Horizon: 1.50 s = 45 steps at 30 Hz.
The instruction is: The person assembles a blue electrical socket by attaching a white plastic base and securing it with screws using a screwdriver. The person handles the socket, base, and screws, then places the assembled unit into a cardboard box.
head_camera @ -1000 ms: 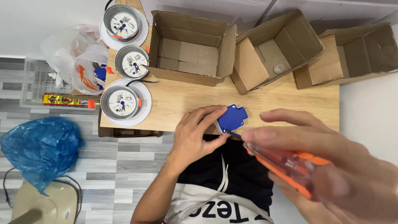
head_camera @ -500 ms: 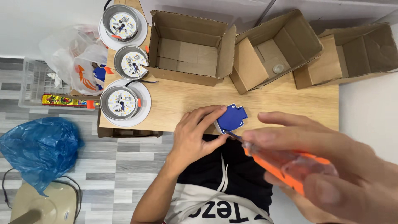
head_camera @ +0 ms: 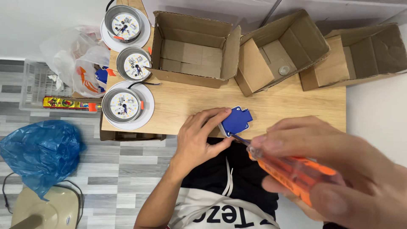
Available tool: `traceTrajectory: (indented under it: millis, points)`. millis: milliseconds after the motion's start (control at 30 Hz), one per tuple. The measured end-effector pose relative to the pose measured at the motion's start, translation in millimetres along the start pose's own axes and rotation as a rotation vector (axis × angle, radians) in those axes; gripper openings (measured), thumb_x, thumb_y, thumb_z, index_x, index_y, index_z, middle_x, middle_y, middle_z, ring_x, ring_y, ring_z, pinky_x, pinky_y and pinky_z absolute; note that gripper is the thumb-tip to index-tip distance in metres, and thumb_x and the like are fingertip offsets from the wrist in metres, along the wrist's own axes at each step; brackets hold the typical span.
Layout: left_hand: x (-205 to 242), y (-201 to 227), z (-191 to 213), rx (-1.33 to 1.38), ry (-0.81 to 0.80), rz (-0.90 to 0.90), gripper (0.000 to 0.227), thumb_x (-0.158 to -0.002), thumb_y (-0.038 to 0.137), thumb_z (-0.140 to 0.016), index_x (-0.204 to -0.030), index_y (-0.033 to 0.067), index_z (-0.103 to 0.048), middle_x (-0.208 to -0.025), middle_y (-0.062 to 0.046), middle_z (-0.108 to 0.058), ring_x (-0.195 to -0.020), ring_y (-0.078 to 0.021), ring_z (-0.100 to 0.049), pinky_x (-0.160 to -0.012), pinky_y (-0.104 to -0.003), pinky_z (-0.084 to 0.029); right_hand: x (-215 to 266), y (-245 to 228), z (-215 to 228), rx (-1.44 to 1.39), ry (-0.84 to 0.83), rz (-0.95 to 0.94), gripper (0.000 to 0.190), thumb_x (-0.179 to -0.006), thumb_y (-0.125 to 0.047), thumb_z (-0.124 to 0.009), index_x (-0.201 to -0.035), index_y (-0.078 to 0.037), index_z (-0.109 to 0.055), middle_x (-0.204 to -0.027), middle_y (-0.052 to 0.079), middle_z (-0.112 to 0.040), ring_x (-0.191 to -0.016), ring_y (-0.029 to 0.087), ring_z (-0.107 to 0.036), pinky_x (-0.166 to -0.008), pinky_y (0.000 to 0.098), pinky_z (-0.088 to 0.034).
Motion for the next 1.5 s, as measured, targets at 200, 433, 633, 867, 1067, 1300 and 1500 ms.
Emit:
traceTrajectory:
  millis: [200,433,633,867,1067,1300,1500]
  points:
    - [-1,1,2,0.002,0.019,-0.006,0.054,-0.095,0.038,-0.078,-0.141,0.0178,-0.059,-0.136,-0.001,-0.067,-0.117,-0.0195,-0.071,-0.090,-0.036,-0.055,-1,-2,3,0.136,0.137,0.280,0.040,-0.072,-0.026,-0.084,-0.104,-0.002,-0.081,-0.106,0.010,-0.085,-0.120,0.025,-0.075,-0.082,0.0478,-0.089]
    - [-2,2,2,-0.002,0.013,-0.013,0.054,-0.096,0.039,-0.079,-0.141,0.0175,-0.058,-0.136,-0.001,-0.068,-0.117,-0.0195,-0.070,-0.091,-0.037,-0.055,-2,4,10,0.106,-0.044,0.046,0.058,-0.085,-0.050,-0.077,-0.128,-0.012,-0.084,-0.141,0.008,-0.084,-0.144,0.020,-0.071,-0.089,0.0508,-0.081]
    - [-2,3,2,-0.012,0.030,-0.011,0.054,-0.094,0.038,-0.080,-0.140,0.0174,-0.060,-0.135,0.000,-0.068,-0.116,-0.0186,-0.071,-0.090,-0.035,-0.055,-2,-9,-1,-0.124,0.062,0.164,0.047,-0.086,-0.028,-0.086,-0.118,0.007,-0.082,-0.117,0.020,-0.080,-0.129,0.033,-0.074,-0.095,0.0678,-0.083]
    - [-1,1,0,-0.013,0.027,-0.009,0.055,-0.094,0.038,-0.081,-0.140,0.0175,-0.059,-0.134,-0.001,-0.068,-0.114,-0.0199,-0.071,-0.090,-0.036,-0.056,7,1,6,0.048,0.097,0.044,0.050,-0.088,-0.031,-0.069,-0.133,-0.012,-0.081,-0.135,0.013,-0.074,-0.064,0.023,-0.082,-0.089,0.0487,-0.082]
    - [-2,2,2,-0.006,0.022,-0.005,0.055,-0.093,0.039,-0.081,-0.139,0.0170,-0.060,-0.134,-0.001,-0.068,-0.114,-0.0199,-0.071,-0.093,-0.035,-0.056,0,1,4,0.354,0.104,0.210,0.045,-0.086,-0.030,-0.074,-0.129,-0.019,-0.078,-0.135,0.008,-0.076,-0.107,0.025,-0.092,-0.095,0.0475,-0.077]
    - [-1,1,1,-0.011,0.000,-0.003,0.055,-0.094,0.040,-0.078,-0.140,0.0176,-0.059,-0.136,0.000,-0.068,-0.117,-0.0187,-0.070,-0.090,-0.036,-0.055,5,-22,-16,0.931,0.114,0.804,0.036,-0.088,-0.002,-0.073,-0.120,-0.012,-0.059,-0.123,0.012,-0.079,-0.107,0.020,-0.087,-0.078,0.0213,-0.074]
    - [-4,5,7,-0.032,0.026,-0.041,0.054,-0.095,0.039,-0.079,-0.140,0.0161,-0.060,-0.135,-0.003,-0.069,-0.115,-0.0199,-0.071,-0.092,-0.036,-0.055,-6,-15,4,0.914,0.064,0.568,0.042,-0.082,-0.017,-0.058,-0.123,-0.012,-0.070,-0.120,-0.003,-0.086,-0.109,0.011,-0.078,-0.090,0.0234,-0.061]
Point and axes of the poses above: each hand's wrist, its own x-axis away from the middle knuckle, its own z-axis out of the back of the hand, y = z × x, the point moved 4 cm from there along -x, towards the middle knuckle
